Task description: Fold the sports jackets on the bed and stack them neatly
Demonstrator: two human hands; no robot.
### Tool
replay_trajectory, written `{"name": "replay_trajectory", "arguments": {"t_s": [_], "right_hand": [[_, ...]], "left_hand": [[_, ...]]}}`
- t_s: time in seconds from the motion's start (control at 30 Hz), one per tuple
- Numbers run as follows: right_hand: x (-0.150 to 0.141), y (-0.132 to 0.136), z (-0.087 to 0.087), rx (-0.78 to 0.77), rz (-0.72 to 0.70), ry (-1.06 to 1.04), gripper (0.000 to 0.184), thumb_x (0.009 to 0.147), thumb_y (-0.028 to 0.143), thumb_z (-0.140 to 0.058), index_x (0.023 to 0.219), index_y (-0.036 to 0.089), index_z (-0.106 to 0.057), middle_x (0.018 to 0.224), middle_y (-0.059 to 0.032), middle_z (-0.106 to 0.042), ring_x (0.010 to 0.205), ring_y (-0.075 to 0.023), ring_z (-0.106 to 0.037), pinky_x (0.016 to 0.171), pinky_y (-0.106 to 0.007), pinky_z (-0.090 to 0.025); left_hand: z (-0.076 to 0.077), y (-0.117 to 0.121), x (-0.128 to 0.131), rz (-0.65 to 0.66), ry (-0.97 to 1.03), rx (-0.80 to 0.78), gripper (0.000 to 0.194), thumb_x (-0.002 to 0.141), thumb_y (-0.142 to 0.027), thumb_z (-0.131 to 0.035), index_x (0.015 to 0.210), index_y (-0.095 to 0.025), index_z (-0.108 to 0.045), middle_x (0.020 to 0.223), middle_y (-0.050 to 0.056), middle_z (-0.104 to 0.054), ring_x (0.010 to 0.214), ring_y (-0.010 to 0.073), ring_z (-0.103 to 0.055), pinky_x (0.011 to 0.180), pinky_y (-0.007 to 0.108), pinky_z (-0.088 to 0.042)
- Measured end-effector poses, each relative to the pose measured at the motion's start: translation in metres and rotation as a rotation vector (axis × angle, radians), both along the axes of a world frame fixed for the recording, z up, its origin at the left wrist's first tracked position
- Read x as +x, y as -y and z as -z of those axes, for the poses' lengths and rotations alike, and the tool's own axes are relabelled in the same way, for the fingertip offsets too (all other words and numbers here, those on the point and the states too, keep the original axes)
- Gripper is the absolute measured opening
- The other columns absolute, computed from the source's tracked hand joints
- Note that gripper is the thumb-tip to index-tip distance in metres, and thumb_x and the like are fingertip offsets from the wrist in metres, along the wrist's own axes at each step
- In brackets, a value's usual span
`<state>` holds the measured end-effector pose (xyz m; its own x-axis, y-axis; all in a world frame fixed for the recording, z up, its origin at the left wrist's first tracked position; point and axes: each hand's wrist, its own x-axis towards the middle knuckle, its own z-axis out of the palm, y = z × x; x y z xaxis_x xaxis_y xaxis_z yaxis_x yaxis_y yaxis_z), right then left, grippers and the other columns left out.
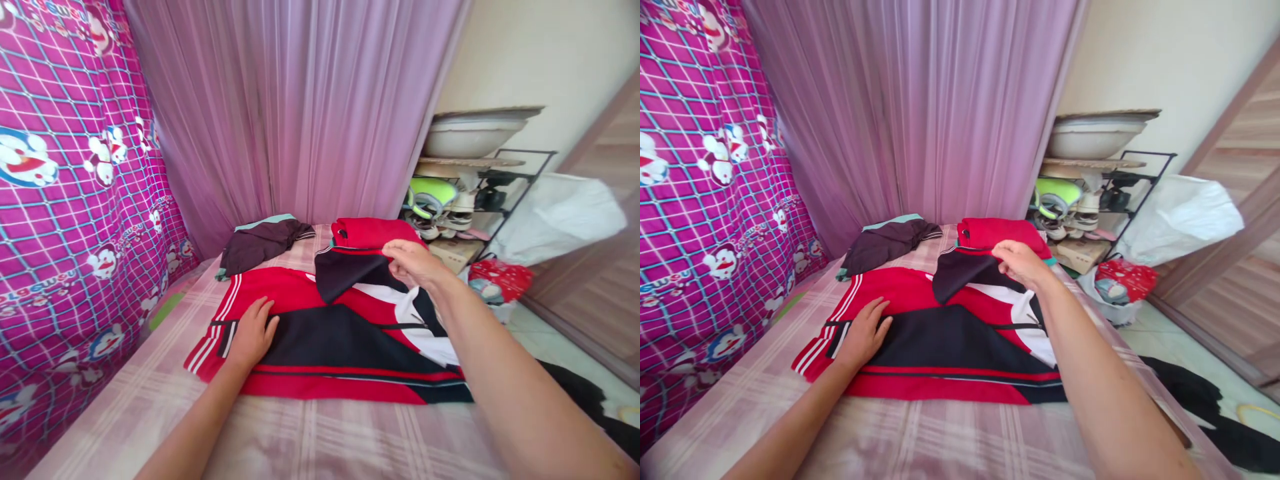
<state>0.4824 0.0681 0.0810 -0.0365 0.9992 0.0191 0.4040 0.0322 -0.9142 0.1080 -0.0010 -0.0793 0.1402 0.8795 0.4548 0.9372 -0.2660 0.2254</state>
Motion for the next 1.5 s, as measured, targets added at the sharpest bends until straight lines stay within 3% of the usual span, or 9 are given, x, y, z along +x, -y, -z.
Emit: {"name": "replay_trajectory", "arguments": {"t_s": [0.13,0.3,0.43,0.63,0.77,0.87,0.97,1.3,1.5], "right_hand": [[0.034,0.055,0.016,-0.148,-0.256,0.007,0.045,0.063,0.057,-0.069,0.083,0.021,-0.052,0.058,0.0064,-0.045,0.047,-0.0082,-0.04,0.046,-0.022,-0.026],[0.05,0.07,0.06,-0.394,-0.326,0.341,0.059,0.066,0.078,-0.06,0.077,0.021,-0.05,0.05,0.0084,-0.038,0.044,-0.0075,-0.033,0.045,-0.023,-0.022],[0.046,0.07,0.071,-0.451,-0.357,0.596,0.063,0.071,0.084,-0.048,0.071,0.021,-0.049,0.05,0.0053,-0.042,0.045,-0.0101,-0.042,0.046,-0.024,-0.029],[0.048,0.078,0.076,-0.469,-0.429,0.575,0.051,0.061,0.065,-0.07,0.065,0.021,-0.044,0.061,0.0034,-0.048,0.052,-0.0124,-0.052,0.05,-0.026,-0.04],[0.058,0.082,0.081,-0.434,-0.477,0.497,0.047,0.062,0.062,-0.067,0.063,0.022,-0.042,0.061,0.0037,-0.047,0.054,-0.012,-0.05,0.053,-0.026,-0.042],[0.064,0.084,0.083,-0.376,-0.523,0.532,0.045,0.064,0.06,-0.064,0.059,0.021,-0.042,0.058,0.0043,-0.044,0.056,-0.0111,-0.045,0.055,-0.025,-0.038],[0.064,0.087,0.084,-0.398,-0.576,0.597,0.044,0.063,0.059,-0.065,0.057,0.02,-0.044,0.056,0.0045,-0.043,0.056,-0.0102,-0.041,0.053,-0.024,-0.034],[0.034,0.1,0.084,-0.617,-0.646,0.341,0.057,0.062,0.072,-0.069,0.072,0.02,-0.049,0.061,0.0026,-0.058,0.056,-0.0115,-0.059,0.055,-0.022,-0.046],[0.05,0.094,0.075,-0.626,-0.55,0.309,0.055,0.071,0.071,-0.065,0.083,0.018,-0.057,0.075,-0.0018,-0.067,0.062,-0.0148,-0.068,0.05,-0.019,-0.042]], "left_hand": [[0.001,-0.003,-0.008,-0.07,0.133,0.095,0.047,0.096,-0.033,-0.038,0.14,-0.018,-0.046,0.143,0.016,-0.05,0.137,0.0282,-0.044,0.114,0.052,-0.038],[-0.004,-0.01,-0.012,-0.099,0.096,0.101,0.057,0.09,-0.023,-0.04,0.147,-0.017,-0.039,0.149,0.018,-0.044,0.141,0.0318,-0.038,0.113,0.055,-0.038],[-0.026,-0.022,-0.022,-0.102,-0.108,0.01,0.053,0.089,-0.019,-0.042,0.141,-0.015,-0.05,0.151,0.02,-0.042,0.142,0.0348,-0.036,0.114,0.054,-0.034],[-0.068,-0.048,-0.038,-0.118,-0.421,-0.087,0.044,0.084,-0.02,-0.054,0.127,-0.024,-0.063,0.154,0.012,-0.043,0.145,0.0354,-0.031,0.117,0.058,-0.021],[-0.084,-0.051,-0.039,-0.035,-0.518,-0.15,0.03,0.086,-0.016,-0.048,0.106,-0.018,-0.07,0.122,0.015,-0.068,0.126,0.0321,-0.055,0.116,0.056,-0.021],[-0.083,-0.04,-0.042,0.022,-0.554,-0.233,0.031,0.091,-0.018,-0.041,0.103,-0.017,-0.069,0.101,0.016,-0.072,0.106,0.0291,-0.065,0.106,0.049,-0.035],[-0.077,-0.029,-0.051,0.046,-0.574,-0.337,0.028,0.09,-0.022,-0.044,0.104,-0.021,-0.069,0.104,0.014,-0.071,0.101,0.0276,-0.066,0.09,0.042,-0.047],[-0.076,-0.044,-0.063,-0.063,-0.625,-0.386,0.04,0.091,-0.017,-0.033,0.109,-0.017,-0.069,0.101,0.015,-0.07,0.099,0.0278,-0.067,0.086,0.039,-0.049],[-0.071,-0.05,-0.067,-0.012,-0.548,-0.523,0.045,0.084,-0.026,-0.044,0.123,-0.022,-0.066,0.126,0.011,-0.068,0.113,0.0256,-0.063,0.098,0.037,-0.047]]}}
